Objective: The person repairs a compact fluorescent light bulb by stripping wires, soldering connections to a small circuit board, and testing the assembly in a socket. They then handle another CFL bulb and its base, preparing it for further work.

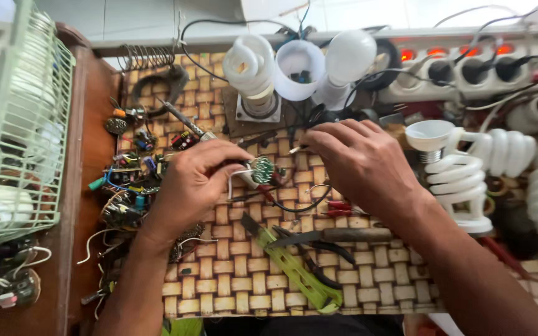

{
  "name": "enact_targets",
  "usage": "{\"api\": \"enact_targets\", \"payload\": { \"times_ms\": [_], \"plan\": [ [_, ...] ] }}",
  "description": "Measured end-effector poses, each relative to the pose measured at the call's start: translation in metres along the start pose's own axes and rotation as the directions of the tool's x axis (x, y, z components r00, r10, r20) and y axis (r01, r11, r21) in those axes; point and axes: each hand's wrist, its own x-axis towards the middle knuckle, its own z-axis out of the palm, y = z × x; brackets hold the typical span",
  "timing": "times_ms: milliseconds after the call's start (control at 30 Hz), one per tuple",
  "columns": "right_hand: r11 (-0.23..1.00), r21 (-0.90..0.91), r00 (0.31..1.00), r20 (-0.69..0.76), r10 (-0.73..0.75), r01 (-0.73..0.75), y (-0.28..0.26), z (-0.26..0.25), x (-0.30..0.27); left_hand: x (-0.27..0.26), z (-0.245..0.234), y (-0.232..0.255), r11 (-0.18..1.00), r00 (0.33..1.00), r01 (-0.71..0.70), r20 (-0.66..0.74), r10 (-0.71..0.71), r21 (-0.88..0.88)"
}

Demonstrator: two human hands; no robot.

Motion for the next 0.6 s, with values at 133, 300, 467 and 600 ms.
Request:
{"api": "enact_targets", "payload": {
  "times_ms": [133,300,467,600],
  "plan": [
    [0.996,0.076,0.990,0.136,0.038,-0.049,0.000,-0.005,-0.009,-0.005,-0.006,0.000,0.999,0.998,0.003,-0.060,0.000,0.040],
    [0.995,0.053,0.970,0.232,0.069,-0.083,-0.003,0.001,-0.023,-0.003,-0.008,0.023,0.991,0.998,0.004,-0.064,0.004,0.132],
    [0.998,-0.067,0.951,0.307,0.028,-0.008,-0.007,0.006,-0.037,0.007,0.002,0.044,0.983,0.999,-0.024,-0.037,0.031,0.180],
    [0.998,-0.053,0.962,0.268,0.051,-0.038,-0.008,-0.018,-0.045,0.021,0.020,0.056,0.983,0.997,-0.053,-0.043,0.061,0.176]
  ]
}}
